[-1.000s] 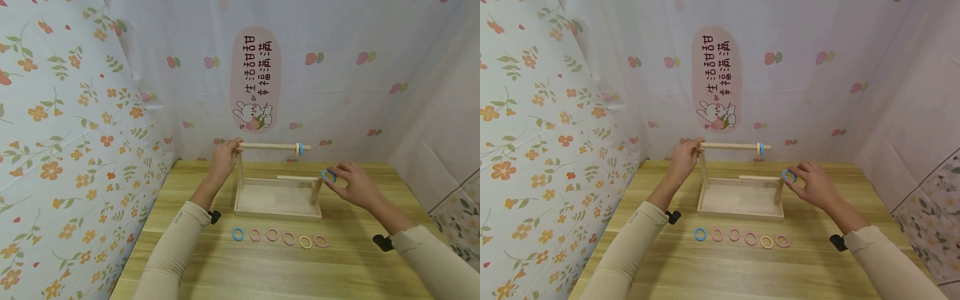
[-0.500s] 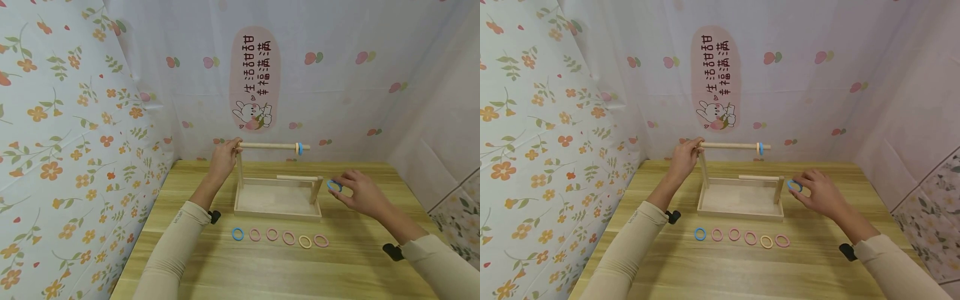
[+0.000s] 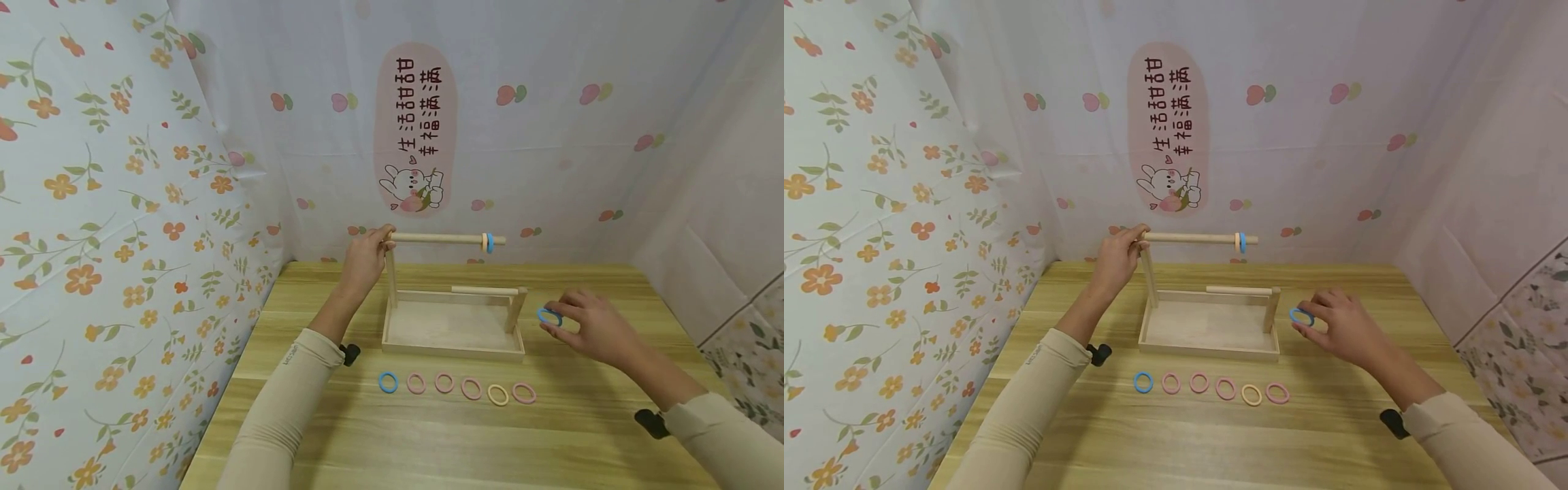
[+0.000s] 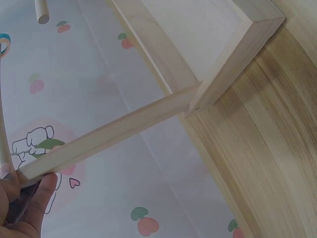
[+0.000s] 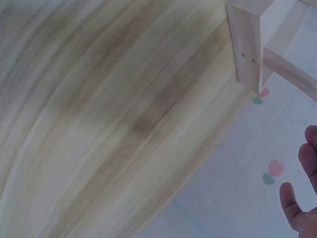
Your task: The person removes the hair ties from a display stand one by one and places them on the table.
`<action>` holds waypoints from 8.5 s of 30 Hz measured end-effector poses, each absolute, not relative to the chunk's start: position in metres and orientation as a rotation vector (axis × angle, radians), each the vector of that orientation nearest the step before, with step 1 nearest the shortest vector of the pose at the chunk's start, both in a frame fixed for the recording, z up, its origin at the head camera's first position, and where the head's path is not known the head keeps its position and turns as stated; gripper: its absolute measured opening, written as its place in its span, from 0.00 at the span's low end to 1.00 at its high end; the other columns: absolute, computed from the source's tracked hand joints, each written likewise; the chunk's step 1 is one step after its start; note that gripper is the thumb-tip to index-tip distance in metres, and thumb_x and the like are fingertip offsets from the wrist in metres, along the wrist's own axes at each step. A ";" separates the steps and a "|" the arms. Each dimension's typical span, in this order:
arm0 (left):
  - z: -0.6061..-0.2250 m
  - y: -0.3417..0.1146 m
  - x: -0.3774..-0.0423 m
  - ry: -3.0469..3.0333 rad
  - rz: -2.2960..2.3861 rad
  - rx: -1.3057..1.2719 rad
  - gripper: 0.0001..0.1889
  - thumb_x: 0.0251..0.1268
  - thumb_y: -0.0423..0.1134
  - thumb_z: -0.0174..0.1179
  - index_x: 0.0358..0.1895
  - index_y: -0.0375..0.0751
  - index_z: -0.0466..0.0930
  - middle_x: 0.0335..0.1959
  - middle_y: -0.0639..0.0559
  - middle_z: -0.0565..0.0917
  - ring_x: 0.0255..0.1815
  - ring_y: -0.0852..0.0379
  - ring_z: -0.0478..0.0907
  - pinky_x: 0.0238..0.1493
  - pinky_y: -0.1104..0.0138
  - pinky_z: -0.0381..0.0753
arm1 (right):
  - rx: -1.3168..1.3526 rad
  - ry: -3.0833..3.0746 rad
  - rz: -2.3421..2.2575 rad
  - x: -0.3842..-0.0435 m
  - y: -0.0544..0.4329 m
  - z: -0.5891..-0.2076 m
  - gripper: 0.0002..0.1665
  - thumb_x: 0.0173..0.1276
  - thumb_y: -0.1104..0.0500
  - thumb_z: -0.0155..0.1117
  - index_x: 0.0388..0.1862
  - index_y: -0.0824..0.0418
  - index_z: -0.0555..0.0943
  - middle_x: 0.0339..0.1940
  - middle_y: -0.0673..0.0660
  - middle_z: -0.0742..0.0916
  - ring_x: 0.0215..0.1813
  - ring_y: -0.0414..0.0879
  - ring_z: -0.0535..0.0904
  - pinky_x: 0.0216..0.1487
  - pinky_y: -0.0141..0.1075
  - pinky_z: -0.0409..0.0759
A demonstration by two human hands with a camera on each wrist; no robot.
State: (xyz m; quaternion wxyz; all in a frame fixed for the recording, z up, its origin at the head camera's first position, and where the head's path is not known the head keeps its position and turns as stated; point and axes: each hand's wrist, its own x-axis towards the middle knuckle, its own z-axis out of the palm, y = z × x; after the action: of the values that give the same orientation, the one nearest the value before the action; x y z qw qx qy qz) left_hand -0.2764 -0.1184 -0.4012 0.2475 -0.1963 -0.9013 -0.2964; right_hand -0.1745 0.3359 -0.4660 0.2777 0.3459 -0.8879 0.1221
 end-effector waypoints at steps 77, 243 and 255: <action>-0.402 -0.118 -0.278 -2.460 -0.816 -0.534 0.15 0.83 0.39 0.62 0.64 0.39 0.88 0.52 0.36 0.93 0.40 0.40 0.91 0.38 0.52 0.90 | 1.098 -2.732 0.297 -0.118 0.336 -0.543 0.20 0.59 0.47 0.90 0.48 0.46 0.92 0.42 0.39 0.84 0.44 0.37 0.77 0.34 0.38 0.79; -0.407 -0.119 -0.282 -2.413 -0.807 -0.524 0.13 0.82 0.41 0.64 0.61 0.43 0.88 0.51 0.39 0.94 0.49 0.38 0.93 0.48 0.48 0.93 | 0.790 -2.508 0.509 -0.261 0.232 -0.388 0.34 0.69 0.67 0.80 0.73 0.67 0.82 0.61 0.71 0.87 0.60 0.72 0.83 0.60 0.69 0.82; -0.407 -0.119 -0.282 -2.403 -0.809 -0.531 0.13 0.81 0.41 0.64 0.61 0.43 0.88 0.51 0.39 0.94 0.50 0.38 0.94 0.49 0.48 0.93 | 0.792 -2.364 0.517 -0.263 0.235 -0.390 0.32 0.63 0.67 0.85 0.66 0.70 0.86 0.54 0.70 0.91 0.48 0.70 0.83 0.46 0.61 0.82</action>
State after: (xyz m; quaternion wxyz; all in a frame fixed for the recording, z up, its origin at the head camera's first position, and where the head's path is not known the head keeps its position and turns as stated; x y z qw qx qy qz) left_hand -0.2821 -0.1185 -0.4070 0.2720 -0.1972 -0.8927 -0.3004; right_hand -0.2629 0.2353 -0.3897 0.2932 0.2974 -0.8877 0.1940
